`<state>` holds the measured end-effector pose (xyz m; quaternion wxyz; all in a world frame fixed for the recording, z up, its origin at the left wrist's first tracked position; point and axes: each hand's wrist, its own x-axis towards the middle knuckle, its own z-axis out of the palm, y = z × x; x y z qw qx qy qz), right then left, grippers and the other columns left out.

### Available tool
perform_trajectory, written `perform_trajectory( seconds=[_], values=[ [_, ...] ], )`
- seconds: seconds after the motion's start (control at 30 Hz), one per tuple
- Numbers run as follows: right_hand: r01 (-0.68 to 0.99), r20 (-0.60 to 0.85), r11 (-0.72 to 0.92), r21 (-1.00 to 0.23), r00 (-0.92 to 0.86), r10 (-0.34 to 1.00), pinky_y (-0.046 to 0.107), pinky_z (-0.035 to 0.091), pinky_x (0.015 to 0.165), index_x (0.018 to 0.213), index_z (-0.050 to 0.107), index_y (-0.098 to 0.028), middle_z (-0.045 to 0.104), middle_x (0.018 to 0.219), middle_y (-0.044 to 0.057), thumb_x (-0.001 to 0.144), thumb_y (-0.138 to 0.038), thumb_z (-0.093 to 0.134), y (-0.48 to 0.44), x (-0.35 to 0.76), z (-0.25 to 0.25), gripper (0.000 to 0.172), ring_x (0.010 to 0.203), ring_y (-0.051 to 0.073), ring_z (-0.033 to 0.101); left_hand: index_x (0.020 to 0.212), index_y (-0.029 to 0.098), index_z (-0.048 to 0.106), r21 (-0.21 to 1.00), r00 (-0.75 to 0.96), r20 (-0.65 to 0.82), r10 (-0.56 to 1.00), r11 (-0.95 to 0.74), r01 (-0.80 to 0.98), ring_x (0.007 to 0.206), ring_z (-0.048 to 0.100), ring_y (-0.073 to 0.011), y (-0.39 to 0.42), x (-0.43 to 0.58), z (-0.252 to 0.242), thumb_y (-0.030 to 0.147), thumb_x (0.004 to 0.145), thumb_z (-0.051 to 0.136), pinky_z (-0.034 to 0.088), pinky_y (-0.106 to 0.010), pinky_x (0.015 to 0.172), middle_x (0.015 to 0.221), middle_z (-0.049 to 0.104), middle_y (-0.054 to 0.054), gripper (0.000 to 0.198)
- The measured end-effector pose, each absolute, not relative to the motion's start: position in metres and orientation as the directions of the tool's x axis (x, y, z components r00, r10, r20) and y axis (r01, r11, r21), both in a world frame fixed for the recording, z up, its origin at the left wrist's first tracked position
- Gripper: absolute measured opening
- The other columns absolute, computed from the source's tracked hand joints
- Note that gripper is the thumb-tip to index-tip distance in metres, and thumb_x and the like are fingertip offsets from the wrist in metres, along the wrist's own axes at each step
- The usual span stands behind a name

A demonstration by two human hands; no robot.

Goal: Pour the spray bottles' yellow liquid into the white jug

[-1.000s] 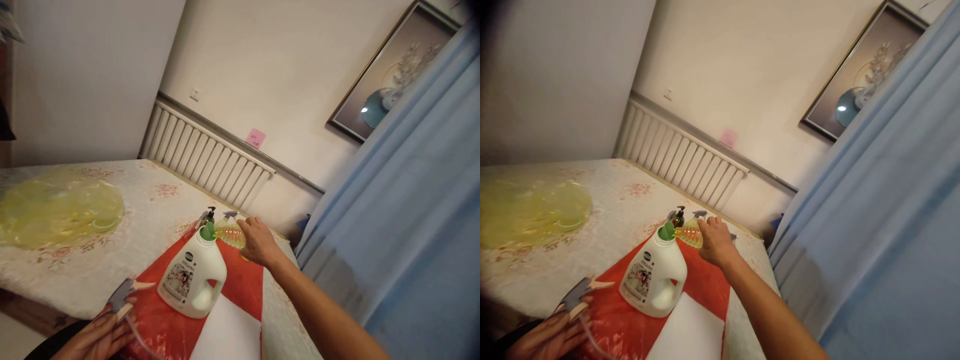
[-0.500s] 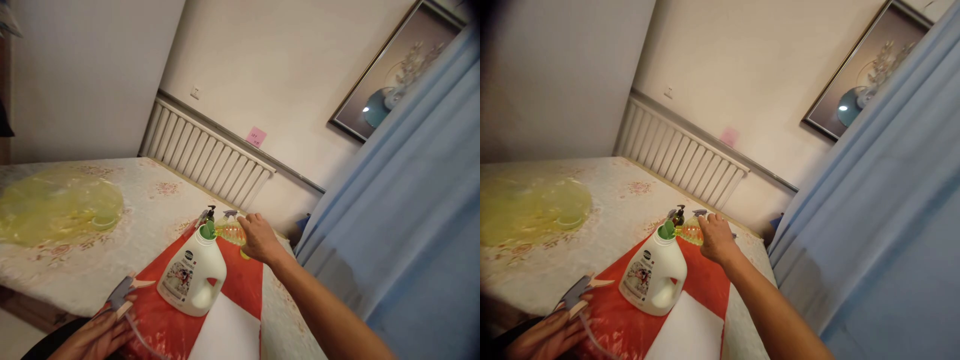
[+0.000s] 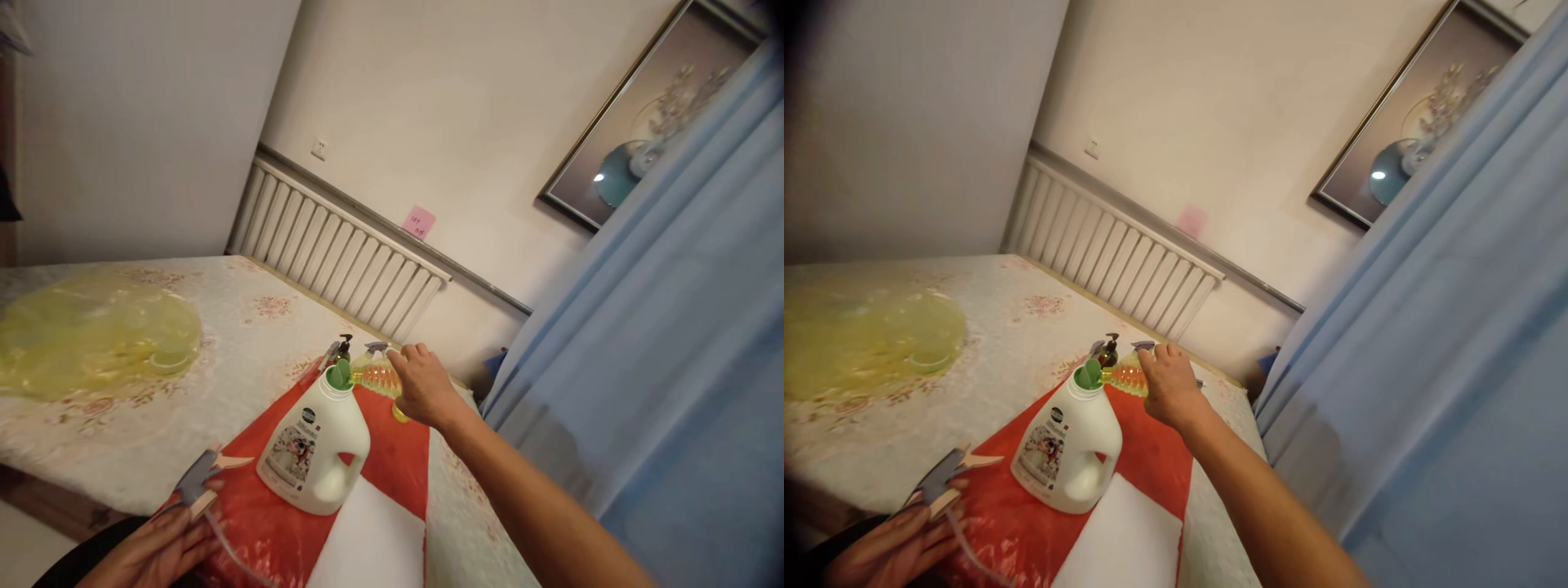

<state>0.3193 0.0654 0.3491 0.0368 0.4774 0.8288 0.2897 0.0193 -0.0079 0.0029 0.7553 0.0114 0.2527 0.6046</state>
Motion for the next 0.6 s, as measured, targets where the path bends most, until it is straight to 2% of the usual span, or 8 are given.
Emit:
perform_trajectory(
  seconds=[0.2,0.47,0.6],
  values=[
    [0.757,0.207,0.371,0.539,-0.545,0.812,0.038,0.039,0.079,0.126,0.051,-0.019,0.056,0.111,0.014,0.067,-0.016,0.060,0.063,0.315,0.353,0.060,0.099,0.029,0.046,0.086,0.021,0.072,0.350,0.173,-0.368,0.914,0.308,-0.885,0.106,0.067,-0.0412,-0.009,0.019,0.007,0.013,0.067,0.076,0.055,-0.060,0.090,0.104,0.076,-0.013,0.021],
    [0.736,0.196,0.365,0.570,-0.553,0.810,0.039,0.039,0.079,0.127,0.049,-0.020,0.055,0.111,0.014,0.069,-0.014,0.061,0.061,0.310,0.358,0.060,0.100,0.030,0.046,0.089,0.022,0.073,0.380,0.176,-0.365,0.914,0.319,-0.868,0.105,0.068,-0.0408,-0.008,0.017,0.004,0.012,0.066,0.076,0.057,-0.058,0.088,0.105,0.077,-0.012,0.024],
    [0.726,0.174,0.368,0.580,-0.552,0.815,0.039,0.037,0.081,0.129,0.046,-0.020,0.053,0.113,0.014,0.069,-0.013,0.062,0.060,0.308,0.361,0.062,0.101,0.030,0.044,0.093,0.024,0.073,0.383,0.160,-0.380,0.911,0.312,-0.870,0.104,0.068,-0.0408,-0.009,0.018,0.003,0.018,0.068,0.077,0.058,-0.057,0.087,0.106,0.077,-0.012,0.026]
  ],
)
